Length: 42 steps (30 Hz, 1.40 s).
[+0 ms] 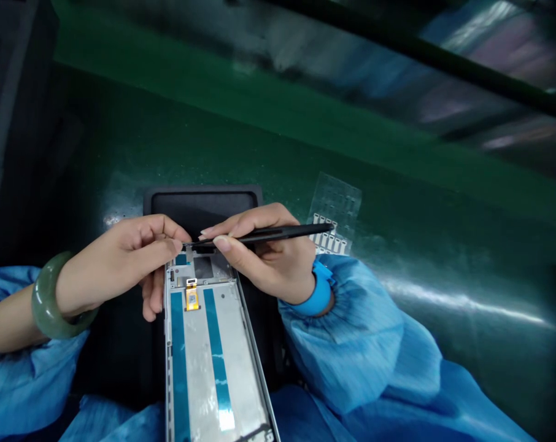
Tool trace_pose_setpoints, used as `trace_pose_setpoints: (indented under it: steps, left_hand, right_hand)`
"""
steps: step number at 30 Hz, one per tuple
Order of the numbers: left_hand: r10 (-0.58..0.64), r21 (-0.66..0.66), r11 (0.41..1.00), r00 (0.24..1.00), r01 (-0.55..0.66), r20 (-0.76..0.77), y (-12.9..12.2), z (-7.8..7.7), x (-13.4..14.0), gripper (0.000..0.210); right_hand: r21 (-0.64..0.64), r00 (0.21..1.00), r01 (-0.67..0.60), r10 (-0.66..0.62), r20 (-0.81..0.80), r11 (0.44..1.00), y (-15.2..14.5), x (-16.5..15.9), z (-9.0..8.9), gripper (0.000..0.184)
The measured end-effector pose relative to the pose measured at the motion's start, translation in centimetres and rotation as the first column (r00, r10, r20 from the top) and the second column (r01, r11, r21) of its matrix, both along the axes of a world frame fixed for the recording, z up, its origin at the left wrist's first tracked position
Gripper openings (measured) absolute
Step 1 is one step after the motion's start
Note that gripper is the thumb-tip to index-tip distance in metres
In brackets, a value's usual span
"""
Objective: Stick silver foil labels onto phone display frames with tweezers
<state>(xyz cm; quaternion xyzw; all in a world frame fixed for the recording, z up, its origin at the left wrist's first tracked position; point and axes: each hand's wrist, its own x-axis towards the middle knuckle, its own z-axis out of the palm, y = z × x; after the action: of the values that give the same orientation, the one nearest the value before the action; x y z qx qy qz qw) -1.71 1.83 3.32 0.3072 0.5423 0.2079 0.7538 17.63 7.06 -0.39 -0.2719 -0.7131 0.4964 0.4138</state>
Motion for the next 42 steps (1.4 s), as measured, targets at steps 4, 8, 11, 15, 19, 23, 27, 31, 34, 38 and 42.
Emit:
trace_pose_setpoints:
  steps: [4, 8, 11, 15, 19, 23, 27, 31, 34, 38, 42]
  left_hand:
    - [-0.021, 0.037, 0.999, 0.999, 0.022, -0.036, -0.1, 0.1, -0.1, 0.019]
    - [-0.066, 0.061, 0.996, 0.995, 0.07, -0.069, -0.1, 0.2, -0.1, 0.019]
    - [-0.089, 0.068, 0.993, 0.991, 0.096, -0.099, -0.1, 0.3, -0.1, 0.016]
    - [-0.145, 0.079, 0.984, 0.977, 0.159, -0.154, -0.1, 0.4, 0.0, 0.016]
    - [-0.159, 0.105, 0.976, 0.956, 0.19, -0.248, -0.3, 0.7, 0.2, 0.017]
    - [-0.138, 0.143, 0.969, 0.919, 0.203, -0.37, -0.5, 0.9, 0.7, 0.016]
    - [-0.103, 0.2, 0.955, 0.875, 0.22, -0.474, -0.7, 1.0, 1.3, 0.016]
    - [-0.103, 0.142, 0.966, 0.827, 0.216, -0.552, -0.8, 1.1, 1.8, 0.014]
    - [-0.097, 0.15, 0.961, 0.789, 0.234, -0.607, -0.9, 1.0, 2.0, 0.01]
    - [-0.079, 0.22, 0.921, 0.707, 0.321, -0.702, -1.2, 0.4, 2.2, 0.009]
    - [-0.004, 0.311, 0.855, 0.604, 0.416, -0.797, -1.6, 0.0, 2.4, 0.01]
  right_hand:
    - [0.007, 1.0, -0.004, 0.004, -0.001, 1.0, 0.1, 0.1, -0.2, 0.016]
    - [0.02, 1.0, -0.006, 0.006, -0.013, 1.0, -0.1, 0.1, -0.3, 0.018]
    - [0.01, 1.0, -0.003, 0.003, -0.015, 1.0, -0.3, 0.0, -0.3, 0.016]
    - [0.024, 1.0, 0.0, 0.001, -0.017, 1.0, -0.3, 0.0, -0.5, 0.016]
    - [0.044, 1.0, -0.017, 0.017, 0.001, 0.999, -0.1, -0.1, -0.6, 0.014]
    - [0.036, 0.999, -0.016, 0.015, 0.033, 0.999, -0.1, -0.2, -0.5, 0.012]
    - [0.025, 0.999, -0.024, 0.023, 0.032, 0.999, -0.2, -0.2, -0.5, 0.011]
    - [0.04, 0.999, -0.048, 0.047, 0.018, 0.998, -0.2, -0.2, -0.5, 0.013]
    - [0.043, 0.998, -0.06, 0.059, 0.018, 0.997, -0.2, -0.2, -0.5, 0.014]
    - [0.041, 0.998, -0.055, 0.054, 0.017, 0.998, -0.3, -0.2, -0.4, 0.014]
    - [0.066, 0.998, -0.053, 0.051, 0.028, 0.996, -0.3, -0.2, -0.2, 0.014]
